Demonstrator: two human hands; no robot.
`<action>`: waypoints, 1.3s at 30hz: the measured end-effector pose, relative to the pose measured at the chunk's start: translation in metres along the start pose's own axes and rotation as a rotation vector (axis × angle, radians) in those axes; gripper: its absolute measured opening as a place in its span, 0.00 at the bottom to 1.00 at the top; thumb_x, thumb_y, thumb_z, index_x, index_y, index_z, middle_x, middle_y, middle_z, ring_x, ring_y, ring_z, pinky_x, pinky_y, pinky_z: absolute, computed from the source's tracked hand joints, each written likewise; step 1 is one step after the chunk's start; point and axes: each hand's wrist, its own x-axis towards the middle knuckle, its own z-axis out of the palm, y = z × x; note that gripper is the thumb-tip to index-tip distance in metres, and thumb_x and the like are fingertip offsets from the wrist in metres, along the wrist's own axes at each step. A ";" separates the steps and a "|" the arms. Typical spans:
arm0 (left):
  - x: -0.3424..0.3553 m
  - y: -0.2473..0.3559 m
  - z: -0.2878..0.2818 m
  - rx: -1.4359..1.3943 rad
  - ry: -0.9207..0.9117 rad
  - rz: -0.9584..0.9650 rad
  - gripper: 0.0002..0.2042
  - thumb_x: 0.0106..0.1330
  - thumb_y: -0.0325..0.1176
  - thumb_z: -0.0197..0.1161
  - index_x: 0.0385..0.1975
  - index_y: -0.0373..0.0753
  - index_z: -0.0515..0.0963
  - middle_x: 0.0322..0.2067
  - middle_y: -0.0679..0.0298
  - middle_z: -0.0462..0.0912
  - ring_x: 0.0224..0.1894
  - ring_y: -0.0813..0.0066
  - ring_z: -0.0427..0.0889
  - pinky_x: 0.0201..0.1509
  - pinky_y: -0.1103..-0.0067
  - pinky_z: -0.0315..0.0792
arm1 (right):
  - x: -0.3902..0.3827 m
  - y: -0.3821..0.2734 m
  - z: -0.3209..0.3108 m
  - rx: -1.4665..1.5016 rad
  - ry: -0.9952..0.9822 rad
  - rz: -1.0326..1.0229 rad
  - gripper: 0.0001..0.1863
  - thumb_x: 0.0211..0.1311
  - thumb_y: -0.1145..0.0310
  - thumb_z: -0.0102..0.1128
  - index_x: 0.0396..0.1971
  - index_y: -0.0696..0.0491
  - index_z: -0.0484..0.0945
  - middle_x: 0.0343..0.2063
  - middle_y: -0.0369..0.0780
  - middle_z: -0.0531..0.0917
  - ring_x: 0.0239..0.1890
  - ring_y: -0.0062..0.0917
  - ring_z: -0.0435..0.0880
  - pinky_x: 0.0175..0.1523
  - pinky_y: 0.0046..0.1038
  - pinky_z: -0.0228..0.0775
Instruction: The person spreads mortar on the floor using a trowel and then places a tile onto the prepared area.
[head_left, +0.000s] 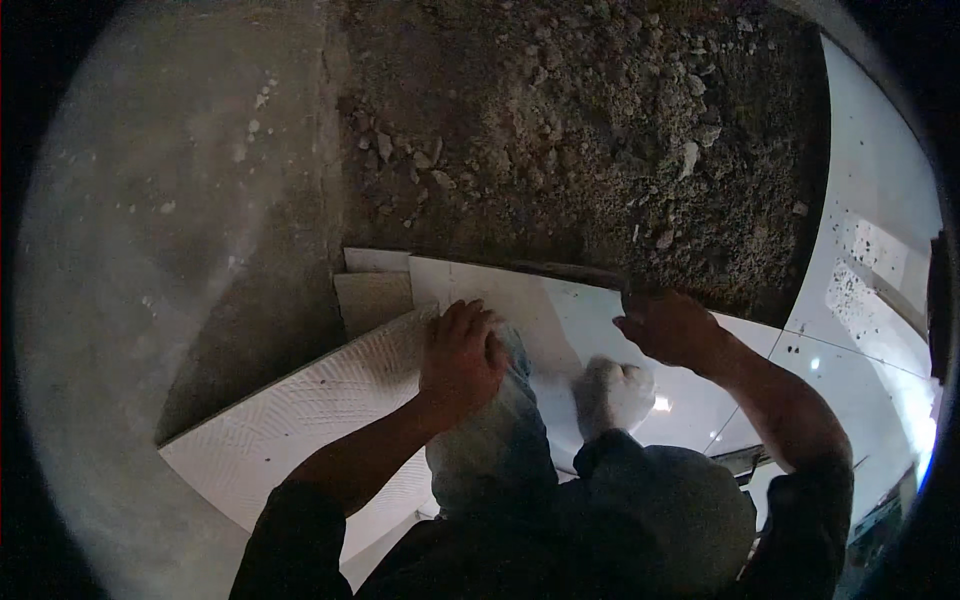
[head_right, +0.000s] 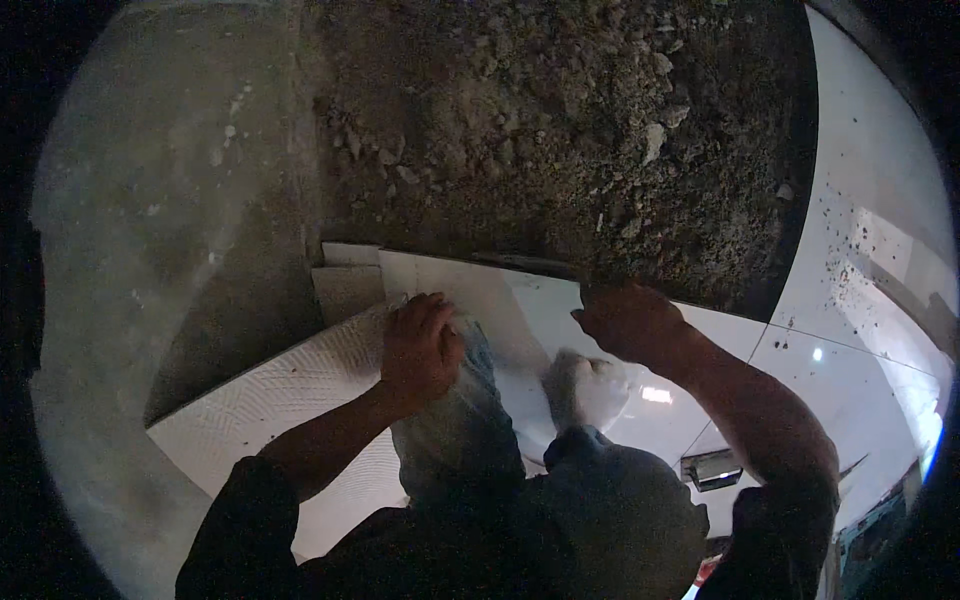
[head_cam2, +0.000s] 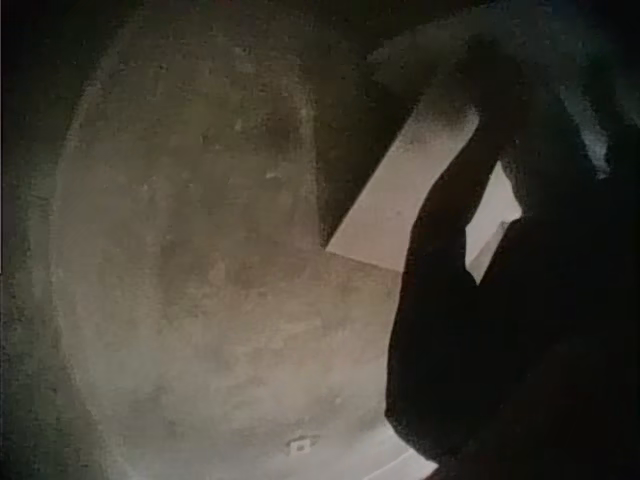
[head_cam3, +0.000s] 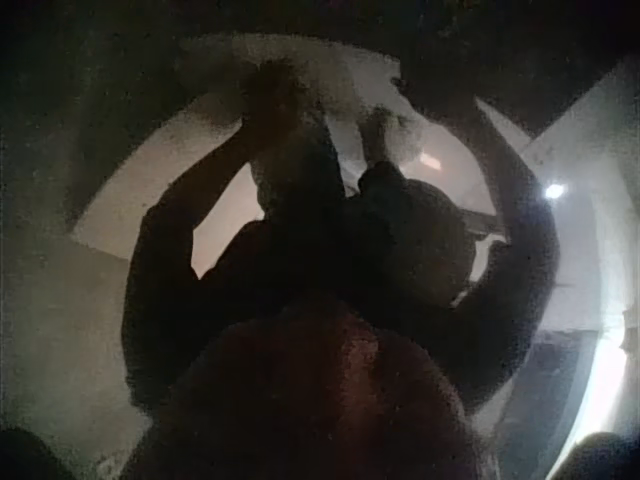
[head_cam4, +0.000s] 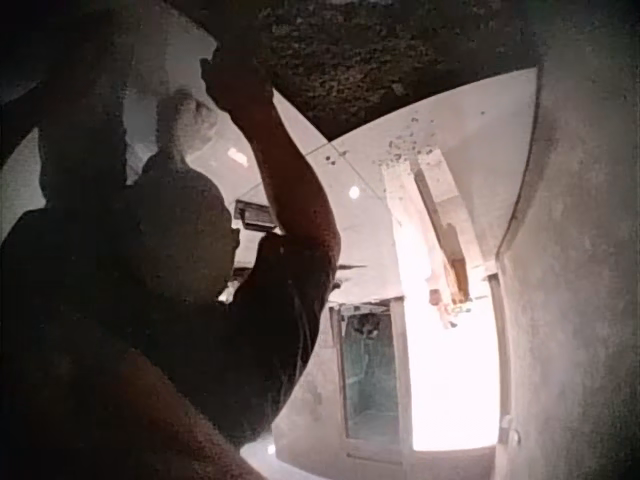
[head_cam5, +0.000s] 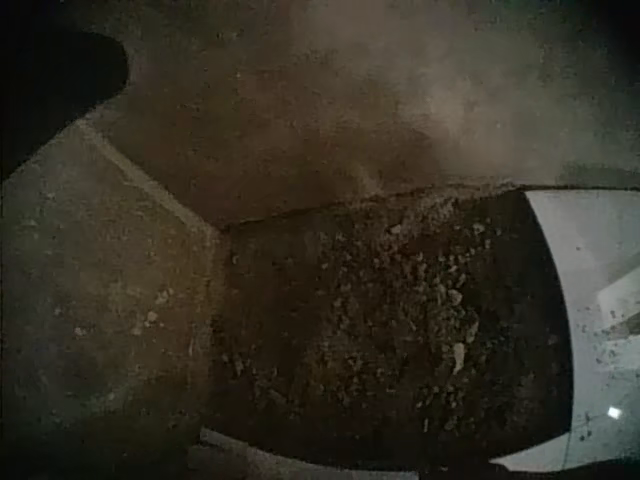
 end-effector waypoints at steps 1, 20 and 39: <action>0.000 0.000 -0.001 0.003 0.013 -0.001 0.17 0.62 0.34 0.52 0.50 0.35 0.70 0.53 0.49 0.71 0.57 0.50 0.68 0.61 0.55 0.58 | 0.003 -0.004 -0.004 0.088 0.055 0.070 0.16 0.69 0.62 0.44 0.45 0.57 0.74 0.31 0.50 0.81 0.36 0.41 0.83 0.40 0.40 0.78; -0.019 -0.022 0.006 -0.125 0.129 0.029 0.18 0.62 0.36 0.53 0.49 0.34 0.70 0.52 0.48 0.70 0.56 0.52 0.69 0.59 0.56 0.61 | 0.008 -0.030 0.005 -0.160 0.220 0.126 0.20 0.69 0.54 0.44 0.49 0.51 0.74 0.42 0.49 0.79 0.43 0.46 0.79 0.48 0.42 0.74; -0.019 -0.025 0.003 -0.210 0.133 0.037 0.19 0.61 0.36 0.55 0.49 0.33 0.71 0.50 0.48 0.72 0.54 0.50 0.71 0.59 0.60 0.64 | 0.133 -0.061 -0.047 0.102 0.168 0.107 0.20 0.67 0.55 0.45 0.45 0.57 0.76 0.34 0.54 0.81 0.38 0.48 0.81 0.46 0.47 0.73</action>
